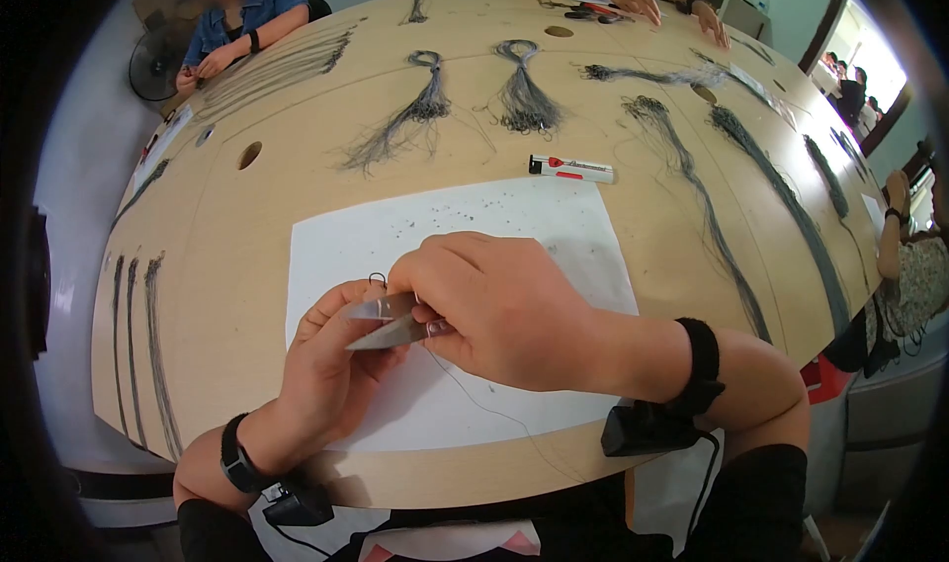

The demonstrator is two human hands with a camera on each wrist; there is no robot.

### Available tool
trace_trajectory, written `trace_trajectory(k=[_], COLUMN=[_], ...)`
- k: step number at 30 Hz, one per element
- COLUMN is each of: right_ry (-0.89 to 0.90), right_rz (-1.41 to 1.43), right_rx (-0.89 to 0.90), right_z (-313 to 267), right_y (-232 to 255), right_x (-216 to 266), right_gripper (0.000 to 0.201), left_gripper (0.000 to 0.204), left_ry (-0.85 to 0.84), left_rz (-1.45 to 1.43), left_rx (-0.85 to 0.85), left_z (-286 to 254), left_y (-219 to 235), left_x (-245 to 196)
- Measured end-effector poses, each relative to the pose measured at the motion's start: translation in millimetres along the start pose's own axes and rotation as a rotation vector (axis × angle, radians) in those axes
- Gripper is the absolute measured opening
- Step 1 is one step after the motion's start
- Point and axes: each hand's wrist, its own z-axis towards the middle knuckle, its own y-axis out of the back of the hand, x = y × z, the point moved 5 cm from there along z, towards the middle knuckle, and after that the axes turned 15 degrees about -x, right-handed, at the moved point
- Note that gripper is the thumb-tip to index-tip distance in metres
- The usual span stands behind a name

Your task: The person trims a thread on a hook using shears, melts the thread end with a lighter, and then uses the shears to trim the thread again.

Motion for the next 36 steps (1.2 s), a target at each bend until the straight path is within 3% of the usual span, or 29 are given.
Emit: trace_trajectory(k=[4, 11, 16, 26, 36], right_ry=[0.055, 0.184, 0.175, 0.179, 0.176], right_rz=[-0.019, -0.21, -0.152, -0.122, -0.146], right_rx=[-0.07, -0.13, -0.106, -0.129, -0.096], right_z=[5, 8, 5, 4, 4], right_y=[7, 6, 2, 0, -1], right_x=[4, -7, -11, -6, -4], right_gripper=[0.024, 0.046, 0.043, 0.03, 0.031], left_gripper=[0.014, 0.012, 0.011, 0.011, 0.008], left_ry=[0.032, 0.069, 0.142, 0.142, 0.124], left_rz=[-0.048, -0.153, -0.126, -0.107, -0.1], left_rx=[0.003, 0.095, 0.117, 0.111, 0.119], left_z=[-1, 2, 1, 0, 0], left_y=[-3, -3, -4, -6, -4], left_x=[-3, -2, 3, 4, 3])
